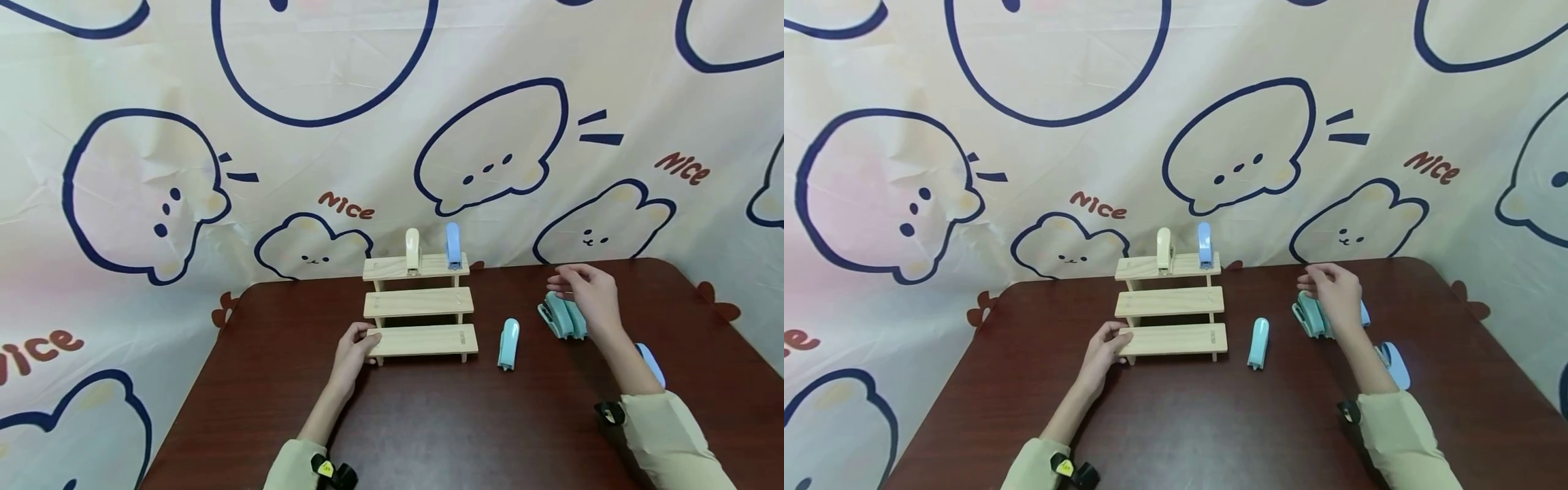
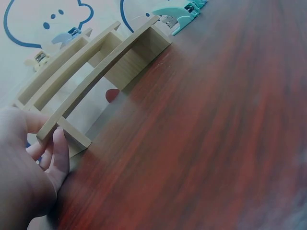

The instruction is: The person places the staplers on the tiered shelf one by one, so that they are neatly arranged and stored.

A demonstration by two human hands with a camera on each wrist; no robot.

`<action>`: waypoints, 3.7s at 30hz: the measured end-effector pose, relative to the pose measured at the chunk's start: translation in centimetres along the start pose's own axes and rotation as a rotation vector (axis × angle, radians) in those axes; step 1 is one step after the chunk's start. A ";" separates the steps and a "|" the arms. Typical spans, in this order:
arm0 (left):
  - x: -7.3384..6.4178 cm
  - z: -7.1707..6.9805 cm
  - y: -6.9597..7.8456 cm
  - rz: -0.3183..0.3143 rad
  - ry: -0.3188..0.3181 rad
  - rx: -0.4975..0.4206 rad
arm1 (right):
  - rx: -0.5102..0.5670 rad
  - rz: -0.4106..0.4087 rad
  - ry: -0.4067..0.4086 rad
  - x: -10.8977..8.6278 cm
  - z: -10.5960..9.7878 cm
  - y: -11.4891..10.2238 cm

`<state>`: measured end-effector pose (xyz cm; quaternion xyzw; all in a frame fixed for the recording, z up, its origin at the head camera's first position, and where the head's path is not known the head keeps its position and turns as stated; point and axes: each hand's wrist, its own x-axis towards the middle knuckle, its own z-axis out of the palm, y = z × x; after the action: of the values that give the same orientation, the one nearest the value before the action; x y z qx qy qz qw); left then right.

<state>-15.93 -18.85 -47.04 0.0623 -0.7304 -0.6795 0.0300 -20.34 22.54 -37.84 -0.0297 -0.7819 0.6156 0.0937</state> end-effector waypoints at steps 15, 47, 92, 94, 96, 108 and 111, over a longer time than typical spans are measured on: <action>0.1 0.2 -0.2 -0.011 0.003 -0.011 | -0.168 0.102 -0.033 -0.1 -1.9 2.6; 0.3 0.1 0.5 -0.043 0.002 -0.008 | -0.466 -0.013 -0.469 1.1 -0.9 3.8; 0.3 0.2 0.1 -0.039 0.009 -0.006 | -0.405 0.041 -0.429 0.8 -0.6 4.0; 0.3 0.1 0.1 -0.045 0.008 -0.006 | -0.405 0.042 -0.429 0.8 -0.6 4.0; 0.4 0.1 0.1 -0.046 0.006 -0.008 | -0.403 0.045 -0.429 0.8 -0.6 4.0; 0.2 0.1 0.1 -0.033 0.004 -0.010 | -0.399 0.046 -0.428 0.7 -0.6 4.1; 0.3 0.1 0.1 -0.031 0.009 -0.025 | -0.400 0.047 -0.431 0.8 -0.6 4.2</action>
<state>-16.21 -18.78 -47.00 0.0761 -0.7208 -0.6885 0.0234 -21.30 24.27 -41.63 0.0658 -0.8888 0.4432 -0.0965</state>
